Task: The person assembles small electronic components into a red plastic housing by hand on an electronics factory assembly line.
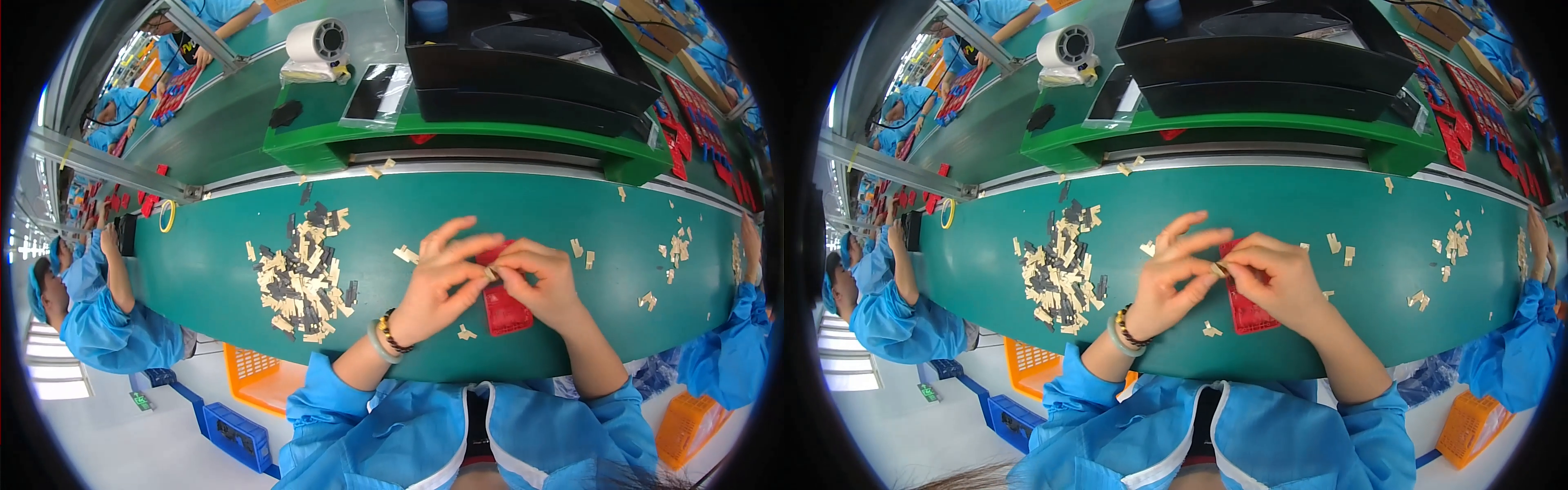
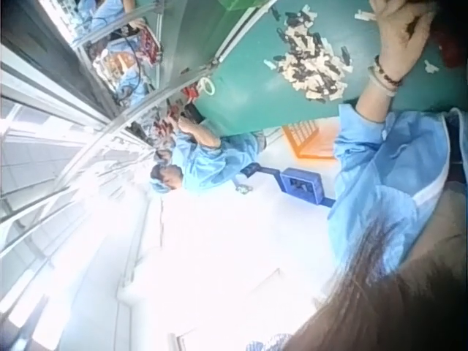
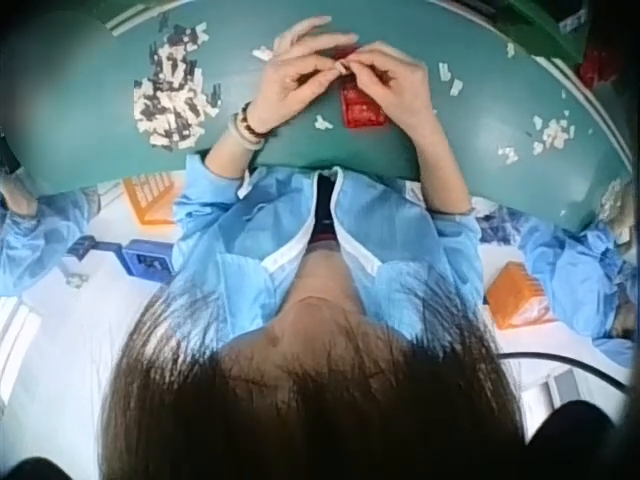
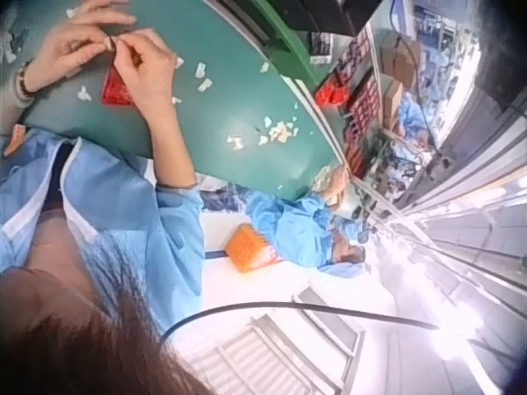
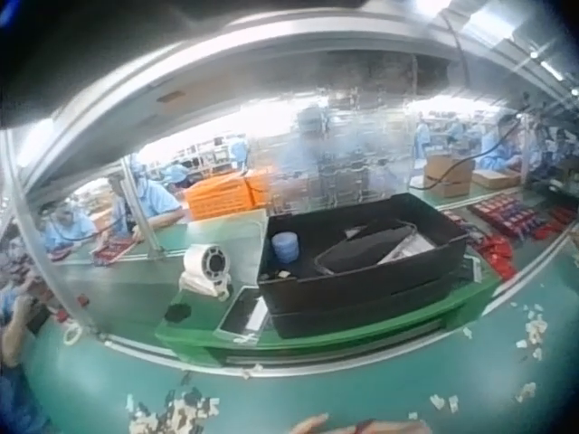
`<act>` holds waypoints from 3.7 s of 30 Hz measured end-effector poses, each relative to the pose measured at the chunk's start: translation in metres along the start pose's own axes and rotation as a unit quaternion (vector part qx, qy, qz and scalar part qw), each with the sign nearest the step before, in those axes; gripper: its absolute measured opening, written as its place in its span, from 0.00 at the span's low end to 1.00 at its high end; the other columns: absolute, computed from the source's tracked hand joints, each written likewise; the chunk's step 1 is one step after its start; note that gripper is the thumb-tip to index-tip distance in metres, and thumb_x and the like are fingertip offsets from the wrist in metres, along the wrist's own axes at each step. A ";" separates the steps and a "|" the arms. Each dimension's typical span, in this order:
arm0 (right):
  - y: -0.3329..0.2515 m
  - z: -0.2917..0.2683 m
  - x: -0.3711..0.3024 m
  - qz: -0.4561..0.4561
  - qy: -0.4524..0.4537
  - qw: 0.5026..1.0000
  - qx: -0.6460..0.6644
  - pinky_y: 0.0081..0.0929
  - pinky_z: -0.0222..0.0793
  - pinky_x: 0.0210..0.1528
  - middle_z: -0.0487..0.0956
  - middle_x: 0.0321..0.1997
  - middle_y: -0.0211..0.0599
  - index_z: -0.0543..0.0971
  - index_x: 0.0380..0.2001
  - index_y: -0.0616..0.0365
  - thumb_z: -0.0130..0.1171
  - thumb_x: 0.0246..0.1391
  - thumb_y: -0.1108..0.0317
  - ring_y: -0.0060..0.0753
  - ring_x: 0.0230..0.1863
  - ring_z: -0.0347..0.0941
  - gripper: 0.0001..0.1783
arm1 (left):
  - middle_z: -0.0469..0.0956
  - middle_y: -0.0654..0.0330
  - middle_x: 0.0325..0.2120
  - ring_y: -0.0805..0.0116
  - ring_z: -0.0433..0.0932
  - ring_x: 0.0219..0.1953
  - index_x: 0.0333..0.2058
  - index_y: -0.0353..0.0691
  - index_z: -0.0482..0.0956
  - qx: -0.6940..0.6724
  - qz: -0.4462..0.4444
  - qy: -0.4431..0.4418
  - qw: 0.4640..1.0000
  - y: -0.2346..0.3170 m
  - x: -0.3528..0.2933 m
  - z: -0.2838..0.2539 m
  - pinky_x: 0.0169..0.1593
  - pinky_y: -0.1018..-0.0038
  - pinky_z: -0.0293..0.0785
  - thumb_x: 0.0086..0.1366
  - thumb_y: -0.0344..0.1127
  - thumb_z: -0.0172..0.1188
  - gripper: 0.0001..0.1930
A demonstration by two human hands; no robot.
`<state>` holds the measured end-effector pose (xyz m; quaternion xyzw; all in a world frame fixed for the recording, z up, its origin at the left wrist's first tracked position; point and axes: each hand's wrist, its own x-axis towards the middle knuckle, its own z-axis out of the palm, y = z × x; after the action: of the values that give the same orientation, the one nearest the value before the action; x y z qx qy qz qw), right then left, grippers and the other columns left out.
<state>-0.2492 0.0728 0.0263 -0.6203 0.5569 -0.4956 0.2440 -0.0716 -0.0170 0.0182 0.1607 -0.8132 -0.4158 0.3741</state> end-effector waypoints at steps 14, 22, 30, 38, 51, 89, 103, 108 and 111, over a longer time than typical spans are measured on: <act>-0.005 -0.014 0.012 0.096 -0.147 0.983 0.060 0.28 0.70 0.34 0.75 0.36 0.34 0.77 0.31 0.57 0.65 0.47 0.74 0.35 0.33 0.73 0.08 | 0.81 0.65 0.32 0.65 0.76 0.34 0.28 0.43 0.78 0.266 0.210 0.017 0.941 -0.009 -0.008 0.004 0.42 0.65 0.69 0.45 0.30 0.68 0.09; 0.003 -0.014 0.008 -0.019 -0.158 0.987 0.001 0.30 0.69 0.33 0.74 0.33 0.33 0.72 0.27 0.56 0.68 0.46 0.68 0.36 0.33 0.73 0.12 | 0.80 0.67 0.30 0.69 0.73 0.31 0.27 0.44 0.78 0.321 0.241 0.047 0.915 -0.001 -0.012 0.013 0.41 0.67 0.64 0.47 0.34 0.65 0.08; 0.026 -0.065 0.003 -0.009 -0.013 0.882 -0.470 0.35 0.67 0.48 0.75 0.45 0.37 0.78 0.33 0.56 0.68 0.41 0.67 0.41 0.47 0.72 0.14 | 0.80 0.63 0.31 0.61 0.76 0.35 0.41 0.39 0.73 0.298 0.011 0.034 0.954 -0.006 -0.001 0.009 0.49 0.62 0.64 0.52 0.21 0.60 0.16; 0.012 0.012 0.009 -0.176 -0.007 0.914 -0.365 0.40 0.62 0.53 0.75 0.48 0.34 0.79 0.31 0.55 0.66 0.39 0.68 0.38 0.55 0.69 0.12 | 0.78 0.58 0.29 0.60 0.75 0.33 0.51 0.34 0.67 0.245 0.051 0.007 0.968 -0.009 -0.004 0.020 0.48 0.61 0.64 0.51 0.19 0.56 0.26; 0.019 0.011 0.015 -0.243 0.074 0.895 -0.366 0.40 0.65 0.48 0.75 0.44 0.30 0.76 0.26 0.54 0.65 0.39 0.67 0.38 0.51 0.70 0.09 | 0.77 0.55 0.30 0.54 0.75 0.37 0.50 0.35 0.68 -0.045 -0.132 0.120 0.983 -0.006 -0.003 0.021 0.46 0.62 0.69 0.55 0.19 0.54 0.22; 0.044 -0.014 0.018 0.362 -0.080 0.912 0.177 0.13 0.58 0.19 0.76 0.18 0.27 0.79 0.28 0.64 0.64 0.54 0.72 0.13 0.17 0.66 0.06 | 0.73 0.47 0.44 0.52 0.72 0.51 0.43 0.28 0.76 0.404 0.075 -0.121 0.904 0.000 -0.033 0.055 0.51 0.66 0.75 0.58 0.36 0.60 0.18; 0.050 0.003 0.013 0.317 -0.051 0.947 0.022 0.14 0.62 0.23 0.78 0.19 0.27 0.80 0.28 0.66 0.62 0.54 0.74 0.11 0.22 0.68 0.04 | 0.73 0.47 0.44 0.51 0.71 0.52 0.43 0.28 0.76 0.411 0.071 -0.129 0.900 -0.001 -0.031 0.055 0.53 0.66 0.74 0.58 0.37 0.59 0.18; 0.045 0.003 0.014 0.299 -0.056 0.953 -0.003 0.14 0.62 0.22 0.77 0.18 0.27 0.80 0.28 0.66 0.63 0.53 0.75 0.09 0.21 0.67 0.04 | 0.73 0.47 0.45 0.51 0.71 0.52 0.43 0.29 0.76 0.419 0.073 -0.133 0.895 -0.001 -0.032 0.055 0.53 0.66 0.74 0.58 0.38 0.59 0.18; 0.045 0.003 0.013 0.289 -0.056 0.956 -0.019 0.14 0.60 0.21 0.77 0.18 0.26 0.79 0.27 0.66 0.63 0.53 0.75 0.09 0.20 0.66 0.05 | 0.73 0.47 0.45 0.51 0.71 0.52 0.43 0.29 0.76 0.419 0.073 -0.133 0.895 -0.001 -0.032 0.055 0.53 0.66 0.73 0.58 0.38 0.59 0.19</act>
<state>-0.2683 0.0479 -0.0092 -0.4644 0.7066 -0.3579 0.3961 -0.0910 0.0312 -0.0180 0.1859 -0.9636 -0.0255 0.1903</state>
